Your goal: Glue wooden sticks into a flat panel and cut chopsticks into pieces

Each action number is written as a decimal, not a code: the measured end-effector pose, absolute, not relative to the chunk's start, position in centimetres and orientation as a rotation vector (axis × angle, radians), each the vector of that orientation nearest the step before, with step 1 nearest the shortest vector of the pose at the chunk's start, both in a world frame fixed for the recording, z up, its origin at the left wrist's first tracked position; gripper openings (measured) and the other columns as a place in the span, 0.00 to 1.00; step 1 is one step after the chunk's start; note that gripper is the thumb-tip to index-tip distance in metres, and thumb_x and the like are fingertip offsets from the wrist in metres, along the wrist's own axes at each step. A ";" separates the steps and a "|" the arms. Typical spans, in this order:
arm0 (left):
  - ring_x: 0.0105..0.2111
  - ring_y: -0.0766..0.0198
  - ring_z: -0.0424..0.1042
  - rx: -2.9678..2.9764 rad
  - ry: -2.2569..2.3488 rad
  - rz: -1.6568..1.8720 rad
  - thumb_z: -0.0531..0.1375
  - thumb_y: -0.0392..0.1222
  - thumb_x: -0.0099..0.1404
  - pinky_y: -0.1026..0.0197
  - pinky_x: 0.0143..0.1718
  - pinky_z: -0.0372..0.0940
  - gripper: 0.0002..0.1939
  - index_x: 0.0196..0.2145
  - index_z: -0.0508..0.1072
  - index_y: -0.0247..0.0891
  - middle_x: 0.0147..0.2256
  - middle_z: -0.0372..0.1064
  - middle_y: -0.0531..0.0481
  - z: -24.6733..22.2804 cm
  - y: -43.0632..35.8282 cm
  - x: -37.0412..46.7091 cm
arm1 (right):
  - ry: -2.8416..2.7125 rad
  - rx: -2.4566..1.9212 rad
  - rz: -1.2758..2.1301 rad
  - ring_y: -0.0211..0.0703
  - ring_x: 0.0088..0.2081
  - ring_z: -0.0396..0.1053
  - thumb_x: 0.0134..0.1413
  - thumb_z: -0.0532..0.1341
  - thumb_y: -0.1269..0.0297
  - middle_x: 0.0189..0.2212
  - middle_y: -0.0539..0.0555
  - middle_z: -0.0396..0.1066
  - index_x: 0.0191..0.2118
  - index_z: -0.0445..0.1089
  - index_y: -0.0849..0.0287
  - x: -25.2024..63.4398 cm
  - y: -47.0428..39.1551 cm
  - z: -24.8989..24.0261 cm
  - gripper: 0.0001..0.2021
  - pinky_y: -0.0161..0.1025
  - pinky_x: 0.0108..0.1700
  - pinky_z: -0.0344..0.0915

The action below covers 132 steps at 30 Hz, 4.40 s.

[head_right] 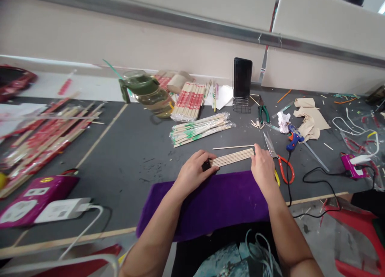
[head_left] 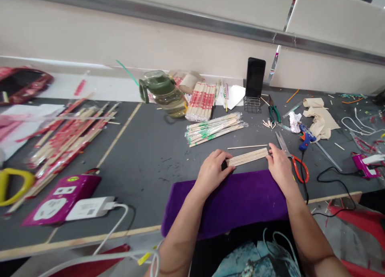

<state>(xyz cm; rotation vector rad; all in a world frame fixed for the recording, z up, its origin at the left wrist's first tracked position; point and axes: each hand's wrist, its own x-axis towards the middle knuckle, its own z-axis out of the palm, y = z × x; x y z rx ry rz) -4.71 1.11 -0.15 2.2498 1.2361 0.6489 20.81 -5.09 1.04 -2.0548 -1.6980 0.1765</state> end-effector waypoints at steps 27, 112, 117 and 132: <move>0.30 0.65 0.71 1.251 1.020 0.918 0.70 0.55 0.56 0.61 0.33 0.69 0.24 0.45 0.79 0.37 0.31 0.73 0.50 1.2 1.1 -5.0 | -0.928 -1.449 0.838 0.40 0.30 0.73 0.49 0.68 0.57 0.31 0.51 0.76 0.47 0.73 0.59 22.1 -3.9 3.1 0.20 0.34 0.28 0.65; 0.36 0.62 0.74 1.004 0.533 1.009 0.76 0.55 0.50 0.62 0.40 0.68 0.34 0.52 0.79 0.38 0.40 0.77 0.45 1.0 0.8 -3.7 | -1.338 -1.147 0.839 0.40 0.31 0.66 0.63 0.58 0.56 0.28 0.49 0.70 0.29 0.67 0.55 9.8 -4.7 4.6 0.12 0.37 0.36 0.64; 0.27 0.70 0.67 0.867 0.746 1.237 0.75 0.52 0.54 0.66 0.30 0.63 0.20 0.38 0.80 0.36 0.31 0.74 0.49 1.0 1.3 -4.0 | -1.257 -1.383 0.601 0.37 0.25 0.58 0.71 0.51 0.54 0.22 0.45 0.58 0.30 0.61 0.54 14.2 -7.4 3.8 0.17 0.35 0.29 0.57; 0.22 0.71 0.61 1.045 1.170 1.539 0.71 0.49 0.54 0.67 0.25 0.57 0.14 0.33 0.76 0.37 0.26 0.68 0.54 0.7 2.5 -4.5 | -1.447 -2.263 0.498 0.51 0.28 0.76 0.57 0.58 0.43 0.25 0.55 0.78 0.28 0.77 0.50 36.1 -22.4 6.8 0.19 0.42 0.32 0.70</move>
